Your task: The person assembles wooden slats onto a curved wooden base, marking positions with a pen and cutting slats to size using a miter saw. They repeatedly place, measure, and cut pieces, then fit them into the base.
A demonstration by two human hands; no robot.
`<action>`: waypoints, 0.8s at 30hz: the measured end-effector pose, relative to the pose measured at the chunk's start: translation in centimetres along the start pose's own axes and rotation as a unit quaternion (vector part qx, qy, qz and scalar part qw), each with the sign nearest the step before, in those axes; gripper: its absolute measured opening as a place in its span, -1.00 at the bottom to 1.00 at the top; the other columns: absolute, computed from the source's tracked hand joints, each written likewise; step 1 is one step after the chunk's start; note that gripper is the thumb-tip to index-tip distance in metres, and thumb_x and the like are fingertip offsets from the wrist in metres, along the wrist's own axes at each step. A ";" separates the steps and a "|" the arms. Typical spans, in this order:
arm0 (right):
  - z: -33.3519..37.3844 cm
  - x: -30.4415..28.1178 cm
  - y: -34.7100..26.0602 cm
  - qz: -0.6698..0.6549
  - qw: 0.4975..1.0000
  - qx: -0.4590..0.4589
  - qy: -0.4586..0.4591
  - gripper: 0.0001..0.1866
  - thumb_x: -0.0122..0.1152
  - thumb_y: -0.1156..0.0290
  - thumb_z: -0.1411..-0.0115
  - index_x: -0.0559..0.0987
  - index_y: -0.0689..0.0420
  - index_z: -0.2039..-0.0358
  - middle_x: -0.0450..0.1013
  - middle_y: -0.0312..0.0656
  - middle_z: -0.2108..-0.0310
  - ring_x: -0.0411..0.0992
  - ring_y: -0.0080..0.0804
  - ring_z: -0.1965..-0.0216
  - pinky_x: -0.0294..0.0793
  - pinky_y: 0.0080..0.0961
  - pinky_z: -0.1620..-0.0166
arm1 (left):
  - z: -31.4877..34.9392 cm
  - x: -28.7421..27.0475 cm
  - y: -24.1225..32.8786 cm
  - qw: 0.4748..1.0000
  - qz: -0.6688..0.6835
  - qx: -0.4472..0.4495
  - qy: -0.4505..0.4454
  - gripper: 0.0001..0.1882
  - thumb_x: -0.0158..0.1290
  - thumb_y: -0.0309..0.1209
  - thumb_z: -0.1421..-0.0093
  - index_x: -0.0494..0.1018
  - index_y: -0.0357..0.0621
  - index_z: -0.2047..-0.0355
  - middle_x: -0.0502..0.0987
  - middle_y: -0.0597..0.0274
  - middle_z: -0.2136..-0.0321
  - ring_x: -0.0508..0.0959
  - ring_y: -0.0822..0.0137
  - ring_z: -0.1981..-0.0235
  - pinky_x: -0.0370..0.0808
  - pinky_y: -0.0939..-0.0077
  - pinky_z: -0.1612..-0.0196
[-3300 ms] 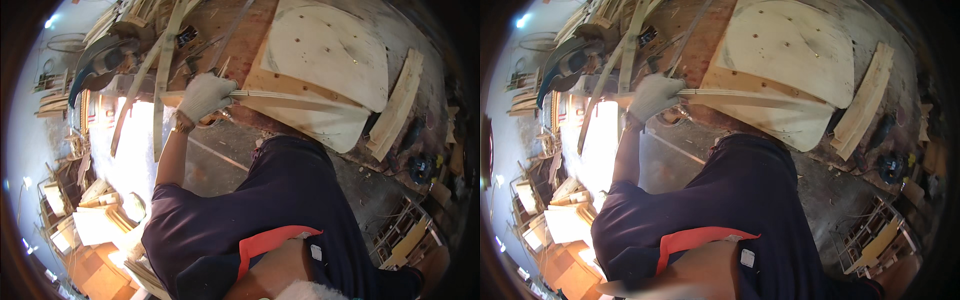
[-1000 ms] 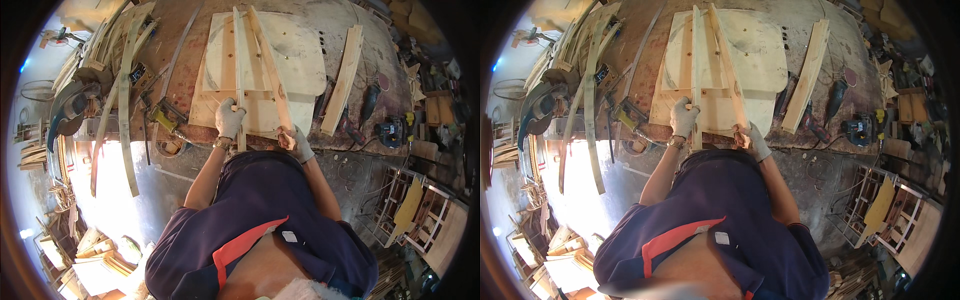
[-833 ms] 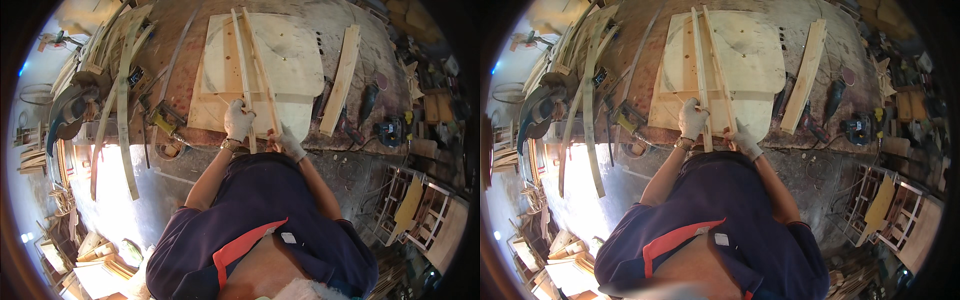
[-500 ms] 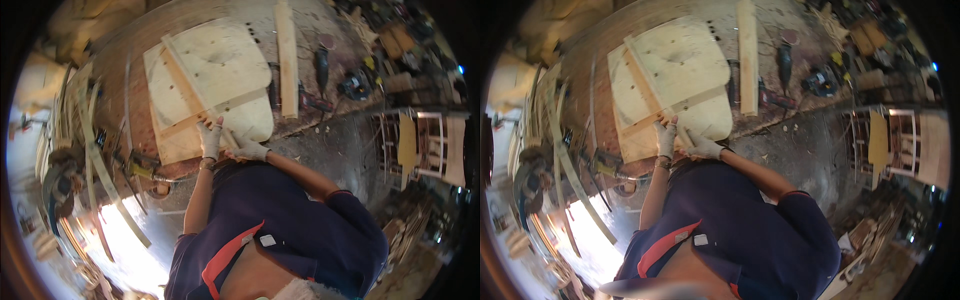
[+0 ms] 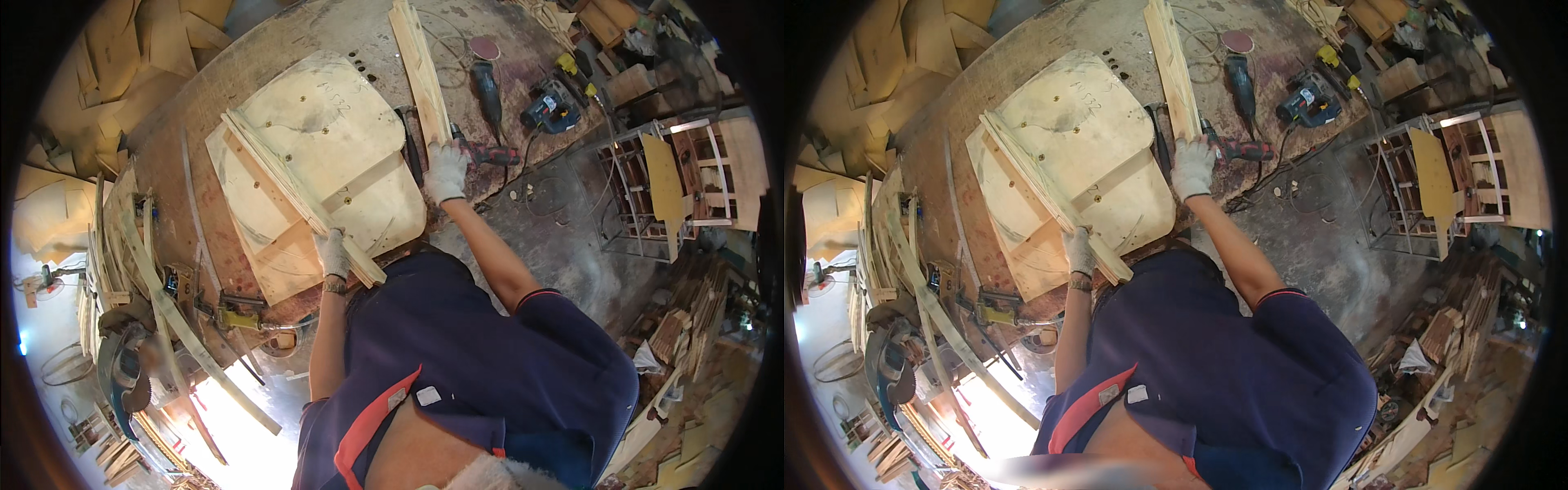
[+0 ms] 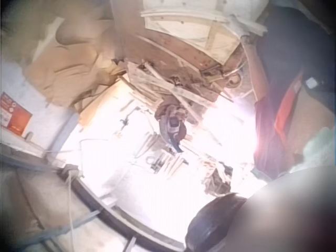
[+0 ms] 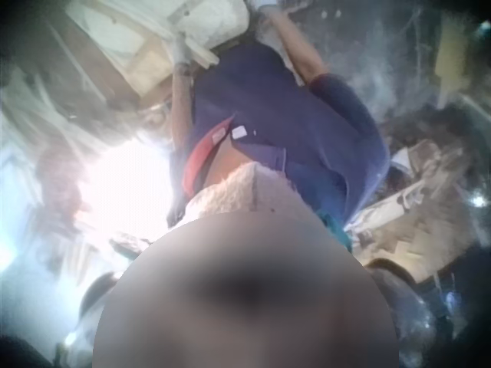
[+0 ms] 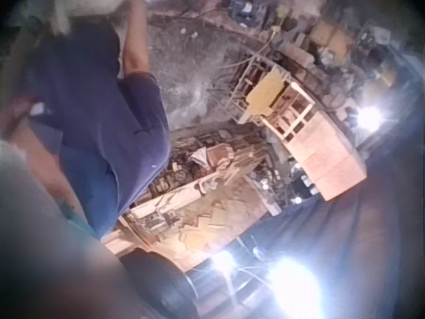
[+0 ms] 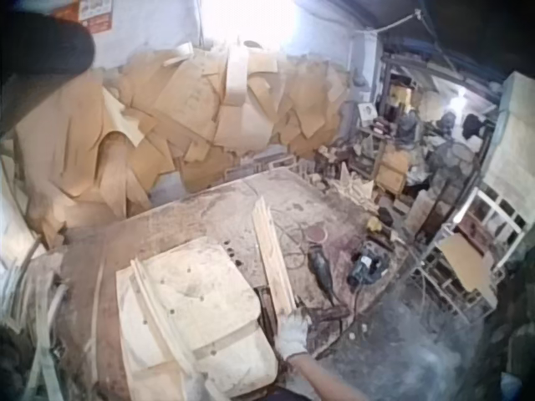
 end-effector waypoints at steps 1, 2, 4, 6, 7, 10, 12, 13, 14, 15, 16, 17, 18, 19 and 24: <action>0.2 0.4 -0.8 -0.004 0.999 -0.021 -0.042 -0.18 0.44 0.19 -0.05 0.36 0.06 -0.33 0.49 0.03 -0.05 0.50 -0.01 -0.06 0.42 -0.15 -0.20 | 0.0 0.0 0.2 1.000 0.002 0.004 0.010 -0.67 0.06 -0.51 -0.18 0.32 -0.33 0.05 0.46 0.12 0.37 0.53 0.26 0.36 0.59 0.34 0.35; 0.5 1.3 -1.4 -0.133 0.981 -0.001 -0.138 -0.21 0.39 0.28 -0.07 0.35 0.05 -0.33 0.50 0.03 -0.07 0.50 -0.01 -0.05 0.41 -0.15 -0.21 | 0.1 0.1 0.2 1.000 0.008 -0.002 0.005 -0.70 0.06 -0.50 -0.18 0.33 -0.32 0.08 0.46 0.12 0.37 0.52 0.27 0.36 0.59 0.33 0.35; 2.4 -0.7 -5.2 -0.272 0.931 -0.212 -0.116 -0.26 0.37 0.31 -0.08 0.39 0.06 -0.31 0.52 0.02 -0.01 0.51 -0.02 -0.03 0.46 -0.15 -0.14 | 0.1 0.0 -0.4 0.999 0.004 -0.035 0.007 -0.74 0.07 -0.48 -0.19 0.36 -0.32 0.14 0.46 0.12 0.36 0.52 0.28 0.37 0.58 0.33 0.35; 2.7 -2.4 -5.6 -0.339 0.903 -0.257 -0.055 -0.33 0.35 0.33 -0.09 0.44 0.08 -0.25 0.53 0.03 0.04 0.51 -0.03 -0.02 0.50 -0.15 -0.10 | 0.0 -0.2 -0.2 0.999 -0.039 -0.013 0.018 -0.77 0.08 -0.46 -0.19 0.39 -0.30 0.18 0.46 0.15 0.37 0.50 0.30 0.38 0.56 0.36 0.35; 1.9 -2.6 -4.6 -0.337 0.919 -0.202 -0.019 -0.38 0.35 0.33 -0.09 0.47 0.09 -0.21 0.54 0.04 0.07 0.51 -0.03 -0.01 0.51 -0.15 -0.08 | -0.2 -0.4 -0.2 0.998 -0.060 -0.001 0.024 -0.79 0.09 -0.46 -0.19 0.40 -0.29 0.20 0.46 0.16 0.38 0.50 0.31 0.38 0.55 0.37 0.34; -3.2 -0.2 0.4 -0.204 0.978 -0.006 -0.034 -0.54 0.36 0.27 -0.11 0.55 0.14 -0.02 0.55 0.06 0.07 0.50 0.00 -0.06 0.51 -0.16 -0.10 | -0.2 -0.4 -0.5 1.000 0.000 -0.005 0.018 -0.78 0.09 -0.45 -0.18 0.41 -0.26 0.19 0.47 0.21 0.40 0.48 0.34 0.40 0.51 0.41 0.33; -6.1 2.2 4.0 -0.160 0.976 0.129 -0.077 -0.56 0.35 0.18 -0.13 0.55 0.18 0.05 0.56 0.05 0.06 0.51 0.01 -0.04 0.49 -0.10 -0.12 | -0.2 -0.3 -0.4 1.000 -0.020 0.003 0.018 -0.78 0.09 -0.47 -0.17 0.40 -0.26 0.18 0.47 0.22 0.41 0.48 0.36 0.41 0.51 0.40 0.34; -7.1 3.0 4.8 -0.145 0.978 0.129 -0.076 -0.55 0.35 0.17 -0.14 0.56 0.16 0.04 0.56 0.05 0.04 0.52 0.01 -0.05 0.50 -0.09 -0.11 | -0.1 -0.4 -0.2 0.999 -0.041 0.011 0.026 -0.77 0.10 -0.48 -0.16 0.40 -0.25 0.17 0.47 0.23 0.42 0.48 0.36 0.41 0.51 0.40 0.34; -8.2 3.7 5.5 -0.127 0.981 0.131 -0.071 -0.55 0.36 0.17 -0.14 0.56 0.15 0.03 0.56 0.04 0.03 0.52 0.01 -0.06 0.52 -0.08 -0.11 | -0.1 -0.2 -0.2 1.000 -0.018 0.009 0.020 -0.76 0.10 -0.49 -0.16 0.39 -0.26 0.17 0.47 0.23 0.42 0.48 0.37 0.43 0.52 0.40 0.35; -9.2 4.4 6.1 -0.109 0.982 0.136 -0.074 -0.55 0.37 0.16 -0.15 0.57 0.14 0.02 0.56 0.04 0.01 0.52 0.01 -0.07 0.53 -0.06 -0.10 | -0.1 -0.1 -0.2 1.000 -0.006 0.011 0.024 -0.76 0.10 -0.50 -0.15 0.39 -0.26 0.16 0.47 0.22 0.42 0.47 0.37 0.44 0.53 0.39 0.36; -10.2 5.7 6.3 -0.104 0.977 0.141 -0.124 -0.47 0.35 0.05 -0.16 0.55 0.14 -0.01 0.56 0.03 -0.03 0.49 -0.02 -0.15 0.47 -0.09 -0.18 | -0.1 -0.1 -0.3 0.999 0.001 0.003 0.032 -0.75 0.10 -0.52 -0.14 0.38 -0.27 0.16 0.47 0.21 0.42 0.47 0.37 0.45 0.54 0.39 0.37; -10.8 6.5 6.4 -0.137 0.969 0.153 -0.140 -0.45 0.36 0.04 -0.14 0.54 0.14 -0.02 0.55 0.04 -0.04 0.48 -0.02 -0.16 0.45 -0.10 -0.20 | -0.2 0.1 -0.2 1.000 0.009 0.017 0.024 -0.74 0.10 -0.53 -0.14 0.38 -0.27 0.15 0.47 0.21 0.42 0.47 0.37 0.45 0.54 0.39 0.38; -11.2 7.3 6.4 -0.169 0.957 0.166 -0.166 -0.43 0.37 0.03 -0.12 0.54 0.15 -0.03 0.55 0.04 -0.05 0.48 -0.02 -0.17 0.43 -0.10 -0.22 | -0.2 0.2 -0.3 0.999 0.011 0.022 0.021 -0.74 0.10 -0.54 -0.14 0.37 -0.27 0.15 0.47 0.21 0.42 0.47 0.37 0.46 0.54 0.39 0.39; -11.4 7.9 6.2 -0.199 0.944 0.183 -0.187 -0.41 0.38 0.02 -0.11 0.53 0.15 -0.04 0.55 0.05 -0.05 0.48 -0.02 -0.18 0.42 -0.11 -0.23 | -0.3 0.1 -0.4 0.999 0.014 0.028 0.020 -0.73 0.10 -0.55 -0.13 0.37 -0.27 0.14 0.47 0.20 0.42 0.47 0.37 0.46 0.55 0.39 0.40; -11.9 6.3 5.3 -0.141 0.970 0.152 -0.125 -0.37 0.38 0.00 -0.10 0.51 0.21 -0.02 0.56 0.13 -0.02 0.53 0.04 -0.10 0.43 0.00 -0.20 | -0.4 -0.9 -2.6 0.999 0.015 -0.019 0.026 -0.72 0.09 -0.55 -0.17 0.35 -0.28 0.11 0.49 0.16 0.44 0.53 0.30 0.50 0.55 0.37 0.46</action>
Point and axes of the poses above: each hand's wrist, its own z-axis away from the middle knuckle, its own x-axis out of the palm, y = z × x, the point moved 7 cm from there along -z, towards the middle knuckle
